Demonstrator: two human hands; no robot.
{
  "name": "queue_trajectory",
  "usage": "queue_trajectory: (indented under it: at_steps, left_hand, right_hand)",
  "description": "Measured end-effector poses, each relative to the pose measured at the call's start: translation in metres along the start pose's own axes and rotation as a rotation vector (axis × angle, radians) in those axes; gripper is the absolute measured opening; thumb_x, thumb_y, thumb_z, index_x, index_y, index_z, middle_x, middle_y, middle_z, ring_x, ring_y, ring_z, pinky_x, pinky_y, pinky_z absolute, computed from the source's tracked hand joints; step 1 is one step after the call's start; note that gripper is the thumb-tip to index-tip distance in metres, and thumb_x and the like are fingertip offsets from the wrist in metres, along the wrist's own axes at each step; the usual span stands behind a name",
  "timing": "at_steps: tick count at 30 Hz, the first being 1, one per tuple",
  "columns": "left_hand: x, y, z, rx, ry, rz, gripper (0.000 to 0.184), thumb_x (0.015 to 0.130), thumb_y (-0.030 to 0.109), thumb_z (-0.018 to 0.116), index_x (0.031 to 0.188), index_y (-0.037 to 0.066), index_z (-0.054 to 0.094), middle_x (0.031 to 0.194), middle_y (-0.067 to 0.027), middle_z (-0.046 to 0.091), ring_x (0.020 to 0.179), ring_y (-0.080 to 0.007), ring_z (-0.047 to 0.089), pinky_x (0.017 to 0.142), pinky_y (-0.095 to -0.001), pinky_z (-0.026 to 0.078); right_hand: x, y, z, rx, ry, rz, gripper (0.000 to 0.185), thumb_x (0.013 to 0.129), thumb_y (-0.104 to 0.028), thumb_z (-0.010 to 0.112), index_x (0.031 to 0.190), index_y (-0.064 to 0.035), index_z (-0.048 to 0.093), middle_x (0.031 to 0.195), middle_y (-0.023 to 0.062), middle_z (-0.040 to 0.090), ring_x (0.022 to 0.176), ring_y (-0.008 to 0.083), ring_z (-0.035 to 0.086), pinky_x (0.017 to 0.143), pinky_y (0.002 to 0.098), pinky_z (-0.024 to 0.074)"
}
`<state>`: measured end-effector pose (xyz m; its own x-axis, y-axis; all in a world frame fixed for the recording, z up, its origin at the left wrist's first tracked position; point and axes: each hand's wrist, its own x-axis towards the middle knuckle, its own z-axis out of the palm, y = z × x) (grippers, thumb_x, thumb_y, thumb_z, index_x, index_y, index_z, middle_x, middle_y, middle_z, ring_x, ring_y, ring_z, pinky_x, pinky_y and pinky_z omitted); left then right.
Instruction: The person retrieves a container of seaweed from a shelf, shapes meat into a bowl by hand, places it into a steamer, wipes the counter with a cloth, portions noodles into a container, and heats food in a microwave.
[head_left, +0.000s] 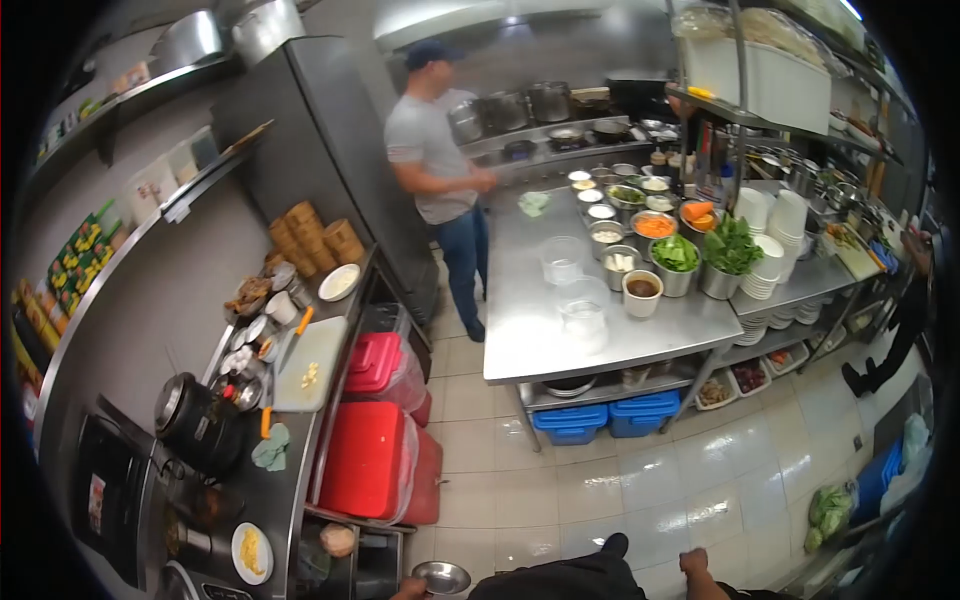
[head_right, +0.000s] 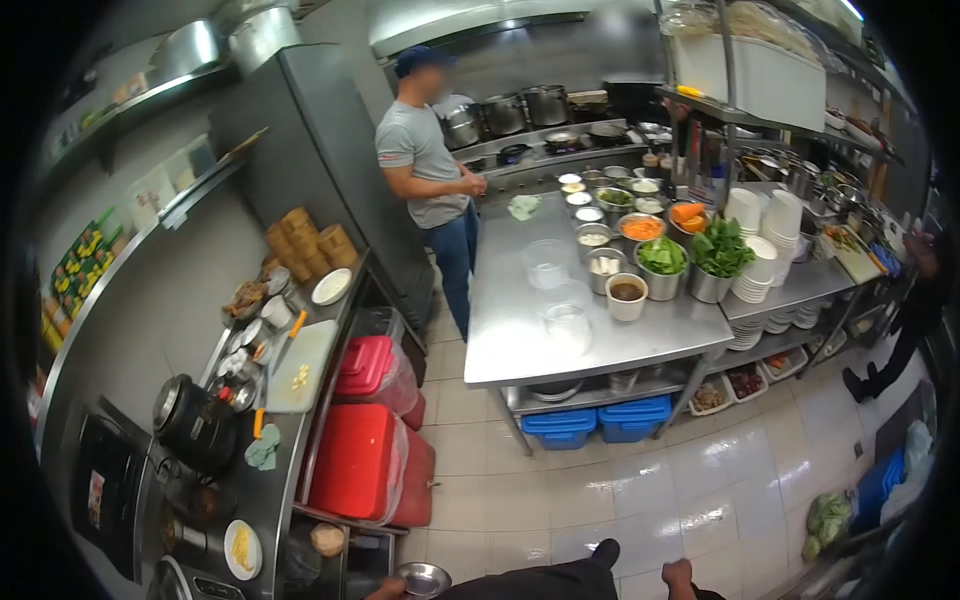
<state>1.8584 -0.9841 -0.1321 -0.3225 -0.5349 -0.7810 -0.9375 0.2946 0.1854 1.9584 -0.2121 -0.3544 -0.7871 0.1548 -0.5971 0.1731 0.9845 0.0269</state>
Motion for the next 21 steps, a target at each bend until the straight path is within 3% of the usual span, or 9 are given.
queue_trajectory:
  at_steps: [2,3,8,10,12,14,16,19,21]
  left_hand:
    - [0.011,0.001,0.023,0.127,-0.025,0.094,0.028,0.085,0.018,0.051,0.081,-0.003,0.07,0.072,-0.015,0.07,0.06,-0.0215,0.068,0.053,-0.0365,0.052]
    - [0.012,0.007,0.034,0.173,-0.031,0.146,0.029,0.086,0.018,0.051,0.08,-0.003,0.07,0.073,-0.0148,0.07,0.06,-0.0213,0.068,0.053,-0.0363,0.052]
    - [-0.032,0.105,0.068,0.019,-0.139,0.17,0.037,0.088,0.027,0.047,0.088,-0.006,0.065,0.075,-0.0166,0.07,0.061,-0.0237,0.069,0.051,-0.0371,0.054]
    - [-0.057,0.15,0.077,0.034,-0.141,0.267,0.035,0.087,0.022,0.049,0.098,-0.008,0.061,0.075,-0.0202,0.067,0.058,-0.0266,0.069,0.044,-0.0343,0.052]
    - [-0.09,0.187,0.083,-0.01,-0.126,0.365,0.037,0.085,0.019,0.051,0.108,-0.01,0.056,0.082,-0.0205,0.067,0.058,-0.027,0.069,0.043,-0.0344,0.052]
    - [-0.097,0.207,0.085,-0.039,-0.209,0.449,0.04,0.085,0.018,0.051,0.114,-0.01,0.051,0.089,-0.0203,0.066,0.059,-0.0268,0.07,0.043,-0.0347,0.052]
    - [-0.083,0.212,0.086,-0.062,-0.222,0.399,0.04,0.085,0.018,0.051,0.113,-0.01,0.052,0.088,-0.0205,0.066,0.061,-0.0279,0.07,0.044,-0.0354,0.052]
    - [-0.051,0.213,0.083,-0.108,-0.268,0.277,0.038,0.086,0.019,0.052,0.113,-0.008,0.055,0.086,-0.0207,0.067,0.065,-0.0302,0.071,0.047,-0.0382,0.054]
    - [-0.029,0.186,0.072,-0.107,-0.302,0.203,0.037,0.086,0.019,0.052,0.113,-0.006,0.057,0.085,-0.0202,0.069,0.068,-0.0298,0.071,0.05,-0.0407,0.056]
  right_hand:
    - [-0.038,0.012,0.019,0.018,-0.251,-0.013,0.027,0.074,-0.028,0.064,0.098,-0.0188,0.071,0.079,0.0097,0.071,0.078,0.0277,0.069,0.069,0.0424,0.0516]
    - [-0.033,0.022,0.016,0.01,-0.244,-0.006,0.027,0.074,-0.028,0.064,0.098,-0.0188,0.071,0.079,0.0097,0.071,0.078,0.0277,0.069,0.069,0.0424,0.0516]
    - [-0.025,-0.023,0.014,0.052,0.213,-0.425,0.022,0.078,-0.029,0.063,0.096,-0.0199,0.071,0.078,0.0061,0.072,0.077,0.0235,0.069,0.068,0.0424,0.0521]
    - [0.023,-0.041,-0.032,0.384,-0.337,-0.191,0.022,0.077,-0.033,0.066,0.093,-0.0178,0.07,0.076,0.0071,0.071,0.068,0.0226,0.069,0.064,0.0403,0.0533]
    - [0.054,-0.044,-0.084,0.156,-0.047,-0.396,0.02,0.082,-0.03,0.063,0.088,-0.0117,0.068,0.071,0.009,0.068,0.057,0.0197,0.066,0.057,0.0354,0.0533]
    - [0.097,-0.047,-0.101,0.734,0.055,-0.148,0.019,0.085,-0.021,0.061,0.087,-0.0016,0.064,0.079,0.0107,0.069,0.066,0.0242,0.066,0.061,0.035,0.0541]
    - [0.062,-0.065,-0.203,1.203,0.232,0.127,0.022,0.09,-0.019,0.053,0.08,-0.0027,0.065,0.061,0.008,0.062,0.05,0.0151,0.06,0.045,0.0298,0.0484]
    - [0.051,-0.071,-0.239,1.444,0.419,0.226,0.021,0.089,-0.018,0.056,0.079,-0.0018,0.065,0.06,0.0084,0.062,0.05,0.016,0.06,0.043,0.0302,0.0473]
    - [0.05,-0.057,-0.211,1.244,0.378,0.258,0.023,0.088,-0.019,0.056,0.078,-0.0015,0.066,0.061,0.0087,0.063,0.05,0.0162,0.06,0.043,0.0305,0.0478]
